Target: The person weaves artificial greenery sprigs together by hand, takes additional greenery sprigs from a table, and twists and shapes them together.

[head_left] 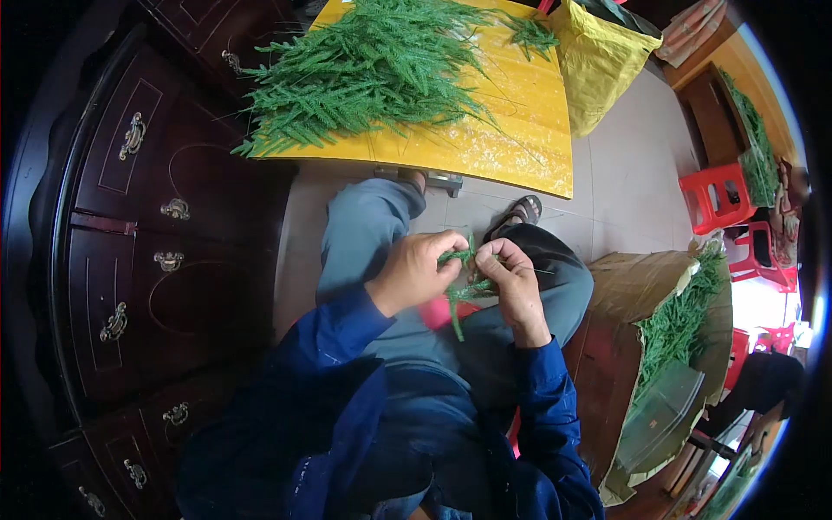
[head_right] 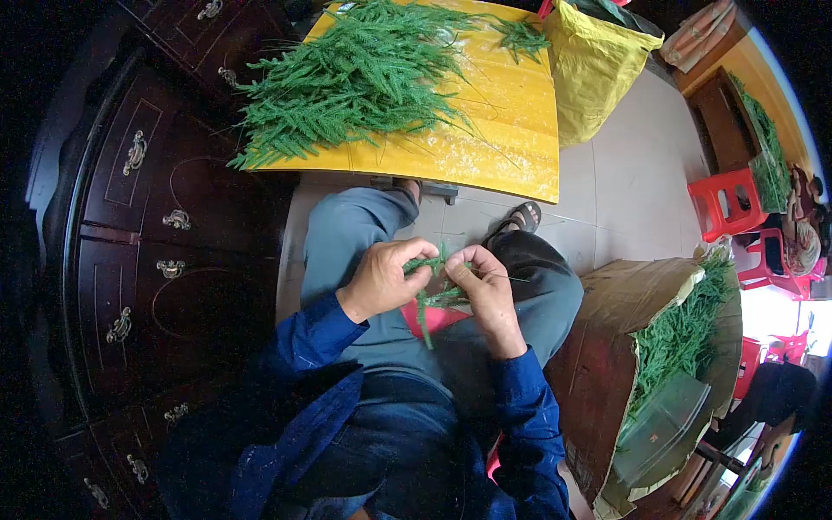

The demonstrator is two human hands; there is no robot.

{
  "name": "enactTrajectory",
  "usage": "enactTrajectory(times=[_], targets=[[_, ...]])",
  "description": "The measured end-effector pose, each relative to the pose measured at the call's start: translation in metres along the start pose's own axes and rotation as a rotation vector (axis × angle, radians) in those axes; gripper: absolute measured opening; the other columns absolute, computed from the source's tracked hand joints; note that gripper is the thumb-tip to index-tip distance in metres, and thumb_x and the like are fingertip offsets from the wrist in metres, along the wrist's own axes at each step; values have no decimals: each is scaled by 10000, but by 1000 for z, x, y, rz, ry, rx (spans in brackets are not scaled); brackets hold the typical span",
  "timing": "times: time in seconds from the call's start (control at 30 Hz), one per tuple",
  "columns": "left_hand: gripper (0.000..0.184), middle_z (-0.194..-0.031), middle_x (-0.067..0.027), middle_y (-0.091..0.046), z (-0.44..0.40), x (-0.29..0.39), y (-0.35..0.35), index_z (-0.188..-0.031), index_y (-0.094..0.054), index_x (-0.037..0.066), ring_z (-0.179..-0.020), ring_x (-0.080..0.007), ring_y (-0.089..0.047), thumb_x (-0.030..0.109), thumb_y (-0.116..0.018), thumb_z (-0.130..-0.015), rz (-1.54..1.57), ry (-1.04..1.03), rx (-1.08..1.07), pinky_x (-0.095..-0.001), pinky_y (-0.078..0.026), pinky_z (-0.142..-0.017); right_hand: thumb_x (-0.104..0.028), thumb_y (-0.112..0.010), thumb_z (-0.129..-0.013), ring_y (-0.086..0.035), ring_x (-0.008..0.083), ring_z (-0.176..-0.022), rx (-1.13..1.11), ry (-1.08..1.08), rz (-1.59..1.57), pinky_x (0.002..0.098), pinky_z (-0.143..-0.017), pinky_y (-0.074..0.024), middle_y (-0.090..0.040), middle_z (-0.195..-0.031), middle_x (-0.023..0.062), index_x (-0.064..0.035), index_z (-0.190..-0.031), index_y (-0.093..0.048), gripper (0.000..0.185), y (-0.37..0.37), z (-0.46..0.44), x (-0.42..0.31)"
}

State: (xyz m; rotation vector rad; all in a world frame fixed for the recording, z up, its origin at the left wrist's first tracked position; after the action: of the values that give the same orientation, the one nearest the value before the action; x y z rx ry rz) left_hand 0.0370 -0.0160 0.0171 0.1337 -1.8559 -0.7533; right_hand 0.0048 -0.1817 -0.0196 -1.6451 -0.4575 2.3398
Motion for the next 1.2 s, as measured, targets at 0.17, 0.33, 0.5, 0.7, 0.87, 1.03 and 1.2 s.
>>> enactTrajectory(times=[0.17,0.33,0.5,0.7,0.87,1.03,1.2], targets=[[159,-864,-171,-700,0,-4,2,-957,-674,20,-798,-319,-704,65,-645,-808,17,32,-10,-374,-549,-677,-136,-649,-944,-542,37,-675,-23,16,251,210,-592,-444,-608,-752,-34,-35,-911,-649,106,1,3,-6],[121,-810,-180,-674,1,1,2,-932,-677,43,-756,-347,-682,71,-637,-821,-56,5,-17,-389,-536,-635,-125,-649,-928,-505,20,-664,-47,57,405,206,-583,-416,-585,-732,-54,-28,-890,-643,104,7,1,-1],[108,-791,-179,-665,1,0,1,-928,-672,53,-740,-365,-667,87,-630,-835,-64,-2,-55,-400,-528,-624,-120,-656,-895,-514,20,-685,-65,69,501,207,-588,-431,-604,-739,-47,-14,-886,-644,106,9,2,-9],[141,-854,-93,-717,0,1,2,-998,-665,-14,-827,-99,-677,39,-632,-871,221,193,-196,-264,-519,-725,-128,-646,-915,-563,43,-763,-88,5,353,227,-706,-479,-640,-817,-16,-23,-927,-635,106,13,3,-8],[168,-951,-26,-681,2,-21,-15,-1087,-612,-35,-872,-57,-622,11,-608,-925,599,256,-356,-226,-503,-781,-123,-614,-960,-603,102,-736,-138,-29,20,241,-702,-492,-636,-811,21,-40,-971,-585,88,7,8,-14],[177,-930,-23,-673,-35,-5,3,-1095,-599,-20,-840,-57,-624,43,-632,-932,636,272,-464,-218,-501,-771,-215,-631,-963,-618,130,-829,-67,-33,-270,287,-737,-509,-641,-941,39,-59,-1080,-578,202,13,11,-30],[138,-918,-45,-675,-116,28,32,-1067,-608,22,-816,-106,-651,85,-592,-945,619,240,-288,-265,-541,-707,-395,-570,-984,-613,190,-1037,52,111,-714,345,-851,-499,-630,-1142,66,-100,-1173,-563,350,38,8,-39]])
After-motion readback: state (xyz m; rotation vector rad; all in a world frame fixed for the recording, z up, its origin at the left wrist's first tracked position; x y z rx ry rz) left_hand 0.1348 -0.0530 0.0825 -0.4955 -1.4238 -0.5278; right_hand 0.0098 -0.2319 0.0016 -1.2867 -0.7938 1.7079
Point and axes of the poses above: each hand's wrist, its own z-axis away from the middle knuckle, its own y-axis out of the back of the hand, x = y × z, the point moved 4 cm from there along -z, towards the middle knuckle
